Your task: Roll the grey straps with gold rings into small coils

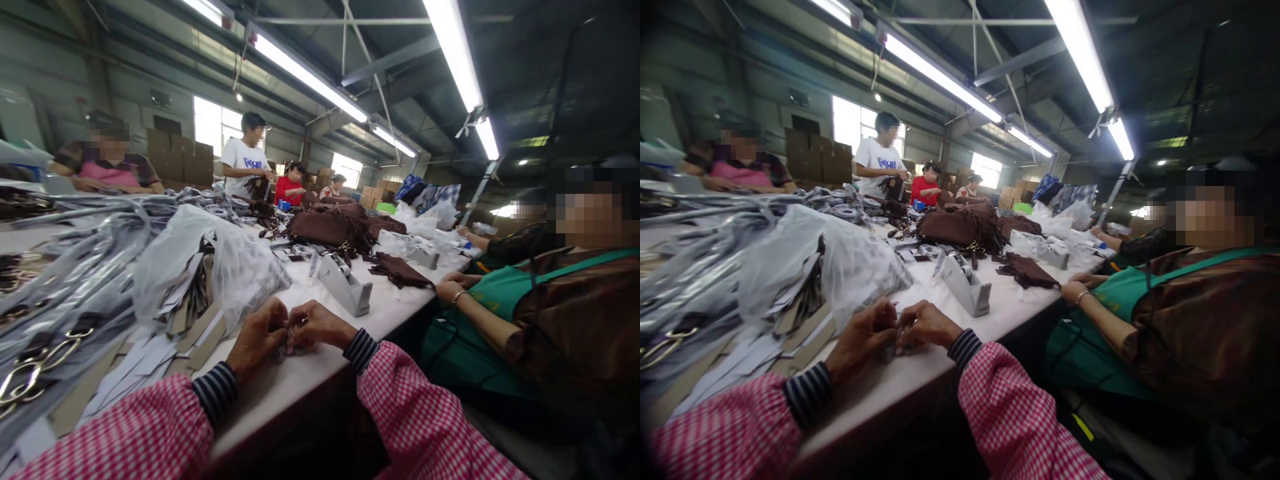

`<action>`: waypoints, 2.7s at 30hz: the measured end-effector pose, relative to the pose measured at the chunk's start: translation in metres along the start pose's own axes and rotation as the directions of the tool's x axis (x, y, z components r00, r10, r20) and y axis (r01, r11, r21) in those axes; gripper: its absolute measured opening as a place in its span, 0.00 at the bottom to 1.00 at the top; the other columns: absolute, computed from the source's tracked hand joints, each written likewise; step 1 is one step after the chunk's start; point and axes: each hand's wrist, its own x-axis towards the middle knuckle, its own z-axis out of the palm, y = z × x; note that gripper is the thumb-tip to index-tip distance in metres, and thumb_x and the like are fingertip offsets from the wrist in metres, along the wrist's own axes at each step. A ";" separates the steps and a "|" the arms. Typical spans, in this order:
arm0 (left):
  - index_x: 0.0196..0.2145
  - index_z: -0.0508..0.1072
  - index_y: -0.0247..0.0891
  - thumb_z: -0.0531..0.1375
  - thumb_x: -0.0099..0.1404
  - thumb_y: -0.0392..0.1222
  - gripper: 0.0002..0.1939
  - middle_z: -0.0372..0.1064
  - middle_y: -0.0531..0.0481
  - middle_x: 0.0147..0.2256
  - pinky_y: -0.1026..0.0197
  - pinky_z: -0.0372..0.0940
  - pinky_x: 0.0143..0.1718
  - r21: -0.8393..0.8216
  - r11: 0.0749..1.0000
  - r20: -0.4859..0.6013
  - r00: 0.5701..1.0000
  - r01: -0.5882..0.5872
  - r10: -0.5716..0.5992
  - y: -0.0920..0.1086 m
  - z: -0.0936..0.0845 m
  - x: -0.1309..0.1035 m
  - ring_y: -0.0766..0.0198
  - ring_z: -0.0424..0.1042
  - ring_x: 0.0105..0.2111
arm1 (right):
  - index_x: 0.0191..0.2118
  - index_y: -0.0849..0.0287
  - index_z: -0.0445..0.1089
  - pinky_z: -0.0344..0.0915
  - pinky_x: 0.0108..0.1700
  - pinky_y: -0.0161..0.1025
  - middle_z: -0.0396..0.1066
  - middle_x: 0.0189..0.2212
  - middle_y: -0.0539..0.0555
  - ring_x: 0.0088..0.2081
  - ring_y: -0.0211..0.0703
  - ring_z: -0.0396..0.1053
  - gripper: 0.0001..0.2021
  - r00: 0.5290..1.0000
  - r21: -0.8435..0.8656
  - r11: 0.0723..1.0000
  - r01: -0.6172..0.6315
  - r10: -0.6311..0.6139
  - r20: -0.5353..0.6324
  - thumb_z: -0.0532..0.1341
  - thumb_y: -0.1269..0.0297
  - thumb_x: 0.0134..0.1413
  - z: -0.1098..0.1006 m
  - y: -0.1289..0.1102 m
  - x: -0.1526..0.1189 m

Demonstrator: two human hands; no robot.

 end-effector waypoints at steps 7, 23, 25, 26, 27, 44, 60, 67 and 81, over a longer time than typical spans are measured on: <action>0.37 0.65 0.42 0.59 0.65 0.51 0.11 0.69 0.53 0.31 0.58 0.61 0.34 0.161 0.987 0.099 0.995 0.001 -0.018 0.018 -0.007 0.003 0.58 0.68 0.31 | 0.27 0.62 0.76 0.59 0.23 0.29 0.68 0.19 0.44 0.21 0.31 0.62 0.06 0.996 -0.006 0.997 -0.077 0.077 0.050 0.69 0.71 0.37 -0.002 -0.002 0.009; 0.38 0.81 0.43 0.56 0.66 0.59 0.20 0.71 0.43 0.40 0.49 0.61 0.43 0.562 0.806 0.350 0.936 -0.184 -0.030 -0.009 -0.031 0.006 0.47 0.71 0.39 | 0.25 0.62 0.73 0.61 0.25 0.30 0.69 0.19 0.44 0.22 0.33 0.65 0.06 0.992 -0.023 0.994 0.104 -0.105 -0.069 0.70 0.73 0.41 0.006 0.010 0.006; 0.36 0.80 0.44 0.56 0.67 0.60 0.20 0.71 0.45 0.38 0.51 0.61 0.42 0.523 0.824 0.329 0.943 -0.218 0.040 -0.012 -0.028 0.003 0.49 0.70 0.39 | 0.26 0.62 0.72 0.62 0.27 0.29 0.70 0.20 0.44 0.23 0.34 0.67 0.05 0.995 -0.153 0.983 0.099 -0.102 -0.013 0.69 0.74 0.45 0.002 0.002 0.003; 0.36 0.80 0.44 0.56 0.67 0.60 0.20 0.70 0.46 0.38 0.52 0.61 0.42 0.507 0.830 0.316 0.946 -0.232 0.071 -0.013 -0.026 0.002 0.50 0.69 0.39 | 0.27 0.61 0.73 0.62 0.28 0.29 0.70 0.21 0.44 0.24 0.34 0.69 0.04 0.994 -0.238 0.965 0.107 -0.104 0.025 0.68 0.74 0.47 -0.001 -0.004 0.002; 0.36 0.80 0.44 0.56 0.68 0.60 0.20 0.70 0.46 0.38 0.53 0.60 0.42 0.496 0.833 0.309 0.946 -0.245 0.094 -0.014 -0.025 0.000 0.51 0.69 0.39 | 0.29 0.61 0.74 0.62 0.29 0.29 0.71 0.21 0.44 0.25 0.34 0.70 0.03 0.992 -0.332 0.935 0.125 -0.109 0.068 0.67 0.74 0.49 -0.003 -0.011 0.002; 0.38 0.79 0.41 0.56 0.65 0.58 0.20 0.73 0.46 0.38 0.48 0.66 0.45 0.339 0.938 0.284 0.958 -0.067 -0.034 -0.010 -0.032 0.006 0.46 0.70 0.43 | 0.42 0.59 0.74 0.56 0.27 0.37 0.78 0.37 0.53 0.32 0.42 0.72 0.07 0.873 -0.952 0.065 0.298 -0.423 0.245 0.62 0.63 0.62 0.011 -0.032 -0.016; 0.24 0.73 0.37 0.60 0.52 0.46 0.09 0.67 0.51 0.26 0.60 0.57 0.30 -0.190 0.916 0.212 0.925 0.354 -0.314 0.027 -0.033 0.011 0.61 0.64 0.30 | 0.51 0.55 0.71 0.68 0.54 0.45 0.70 0.47 0.55 0.50 0.49 0.64 0.16 0.818 -0.821 0.498 0.279 -0.571 -0.069 0.59 0.77 0.60 0.034 -0.024 -0.045; 0.23 0.70 0.37 0.62 0.52 0.47 0.10 0.60 0.56 0.23 0.60 0.54 0.31 -0.238 0.904 0.210 0.927 0.356 -0.310 0.033 -0.037 0.012 0.64 0.58 0.27 | 0.64 0.59 0.62 0.65 0.62 0.54 0.66 0.58 0.60 0.57 0.55 0.60 0.27 0.765 -0.849 0.466 0.250 -0.633 -0.122 0.60 0.75 0.60 0.051 -0.012 -0.046; 0.30 0.77 0.40 0.58 0.59 0.51 0.13 0.66 0.48 0.35 0.54 0.65 0.41 0.384 0.923 0.082 0.997 -0.030 -0.002 0.008 -0.021 0.005 0.53 0.69 0.37 | 0.36 0.63 0.77 0.73 0.45 0.49 0.75 0.42 0.62 0.43 0.52 0.73 0.10 0.663 -0.406 0.883 -0.235 -0.160 -0.731 0.60 0.64 0.58 -0.149 0.002 -0.072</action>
